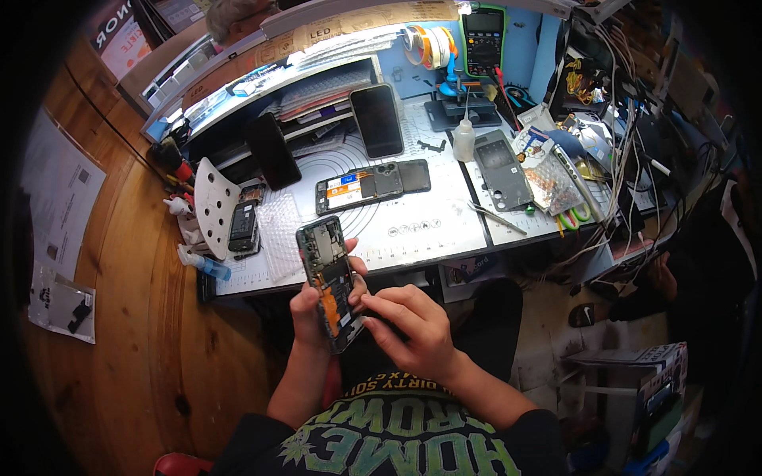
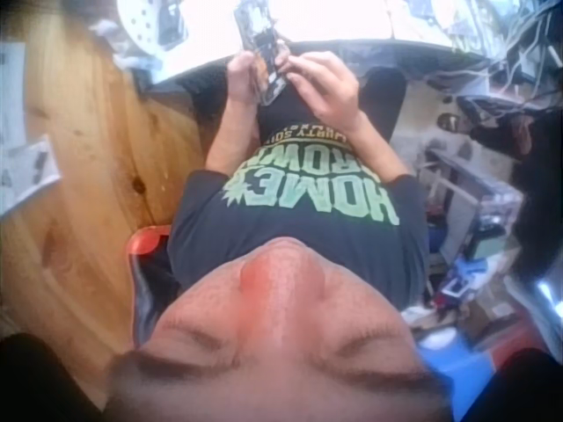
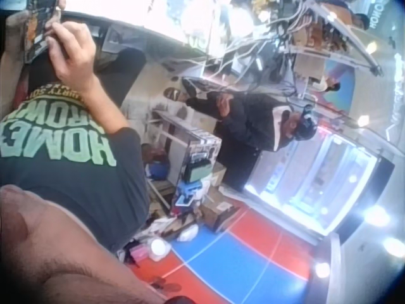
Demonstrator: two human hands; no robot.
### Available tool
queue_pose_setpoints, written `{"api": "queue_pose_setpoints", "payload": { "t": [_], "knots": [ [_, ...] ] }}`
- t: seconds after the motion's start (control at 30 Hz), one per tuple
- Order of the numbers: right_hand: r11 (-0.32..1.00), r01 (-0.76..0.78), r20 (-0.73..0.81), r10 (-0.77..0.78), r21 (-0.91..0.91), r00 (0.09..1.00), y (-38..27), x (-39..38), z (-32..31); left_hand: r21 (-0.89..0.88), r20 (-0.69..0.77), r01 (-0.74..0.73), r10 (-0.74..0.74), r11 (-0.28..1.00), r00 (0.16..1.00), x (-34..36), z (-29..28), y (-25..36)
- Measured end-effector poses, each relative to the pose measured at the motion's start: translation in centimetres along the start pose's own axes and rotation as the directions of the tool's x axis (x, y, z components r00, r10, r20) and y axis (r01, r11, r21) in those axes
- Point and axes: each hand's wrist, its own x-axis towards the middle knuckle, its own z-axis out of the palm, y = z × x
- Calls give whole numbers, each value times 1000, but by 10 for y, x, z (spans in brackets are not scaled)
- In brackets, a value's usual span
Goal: The person uses an electric screwdriver to remove screws from a phone, unclips internal components with a tool, removes a battery, and then cleans the internal casing with a cloth.
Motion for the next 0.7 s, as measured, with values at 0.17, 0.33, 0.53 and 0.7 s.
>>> {"api": "queue_pose_setpoints", "payload": {
  "t": [0.17, 0.33, 0.53, 0.7],
  "knots": [
    [979, -192, -18, 194, 60, 981, 0, -4, 0, 990, 91, -132, 457, 58, 885, 0, 20, 12],
    [968, -247, -54, 249, 38, 967, 0, -4, 2, 982, 186, -153, 484, -107, 855, 5, 26, 15],
    [963, -265, -50, 267, 58, 962, 3, -4, 3, 976, 217, -176, 460, -130, 861, 5, 25, 14],
    [965, -258, -47, 260, 55, 964, 2, -3, 3, 974, 225, -183, 464, -135, 857, 5, 24, 14]
  ]
}}
